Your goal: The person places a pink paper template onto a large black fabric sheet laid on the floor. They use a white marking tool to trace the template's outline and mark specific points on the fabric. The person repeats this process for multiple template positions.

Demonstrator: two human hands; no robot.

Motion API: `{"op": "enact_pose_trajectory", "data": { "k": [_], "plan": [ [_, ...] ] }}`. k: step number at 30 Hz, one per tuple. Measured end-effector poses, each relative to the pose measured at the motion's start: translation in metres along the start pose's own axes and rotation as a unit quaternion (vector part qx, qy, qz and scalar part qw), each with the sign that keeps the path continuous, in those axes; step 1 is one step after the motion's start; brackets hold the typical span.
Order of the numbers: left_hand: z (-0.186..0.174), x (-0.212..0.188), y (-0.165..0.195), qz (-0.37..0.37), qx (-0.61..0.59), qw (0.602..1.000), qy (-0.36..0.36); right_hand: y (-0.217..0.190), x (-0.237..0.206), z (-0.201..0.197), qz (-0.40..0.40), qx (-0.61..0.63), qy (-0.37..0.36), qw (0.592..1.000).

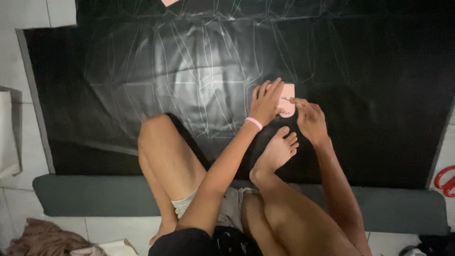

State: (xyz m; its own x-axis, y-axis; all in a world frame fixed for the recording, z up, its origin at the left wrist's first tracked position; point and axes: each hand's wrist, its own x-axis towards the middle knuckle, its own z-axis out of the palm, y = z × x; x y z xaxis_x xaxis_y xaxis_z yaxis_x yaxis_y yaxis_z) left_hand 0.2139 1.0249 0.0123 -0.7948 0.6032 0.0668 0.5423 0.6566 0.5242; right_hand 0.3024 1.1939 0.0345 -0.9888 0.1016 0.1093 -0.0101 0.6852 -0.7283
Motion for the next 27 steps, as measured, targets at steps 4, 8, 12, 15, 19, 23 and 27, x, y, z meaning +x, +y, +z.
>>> {"op": "enact_pose_trajectory", "data": {
  "k": [4, 8, 12, 15, 19, 23, 27],
  "plan": [
    [-0.019, -0.002, 0.004, -0.084, -0.006, 0.996, -0.023, -0.007, -0.057, -0.023, 0.112, 0.079, 0.087, 0.987],
    [-0.02, -0.011, 0.001, -0.247, -0.154, 0.945, 0.148, -0.009, -0.163, -0.059, 0.248, 0.046, 0.135, 0.958],
    [0.002, -0.012, 0.038, -0.303, -0.324, 0.881, 0.164, -0.012, -0.273, -0.075, 0.259, 0.25, 0.272, 0.893],
    [0.011, -0.02, 0.082, -0.257, -0.501, 0.824, 0.055, -0.019, -0.337, -0.09, 0.294, 0.265, 0.28, 0.875],
    [0.003, -0.053, 0.099, -0.187, -0.403, 0.89, -0.1, -0.031, -0.376, -0.106, 0.316, 0.268, 0.306, 0.857],
    [-0.018, -0.083, 0.076, -0.131, -0.436, 0.89, -0.038, -0.042, -0.36, -0.105, 0.297, 0.272, 0.358, 0.842],
    [-0.025, -0.115, 0.033, -0.135, -0.308, 0.941, 0.035, -0.041, -0.289, -0.101, 0.331, 0.094, 0.344, 0.874]
  ]
}}
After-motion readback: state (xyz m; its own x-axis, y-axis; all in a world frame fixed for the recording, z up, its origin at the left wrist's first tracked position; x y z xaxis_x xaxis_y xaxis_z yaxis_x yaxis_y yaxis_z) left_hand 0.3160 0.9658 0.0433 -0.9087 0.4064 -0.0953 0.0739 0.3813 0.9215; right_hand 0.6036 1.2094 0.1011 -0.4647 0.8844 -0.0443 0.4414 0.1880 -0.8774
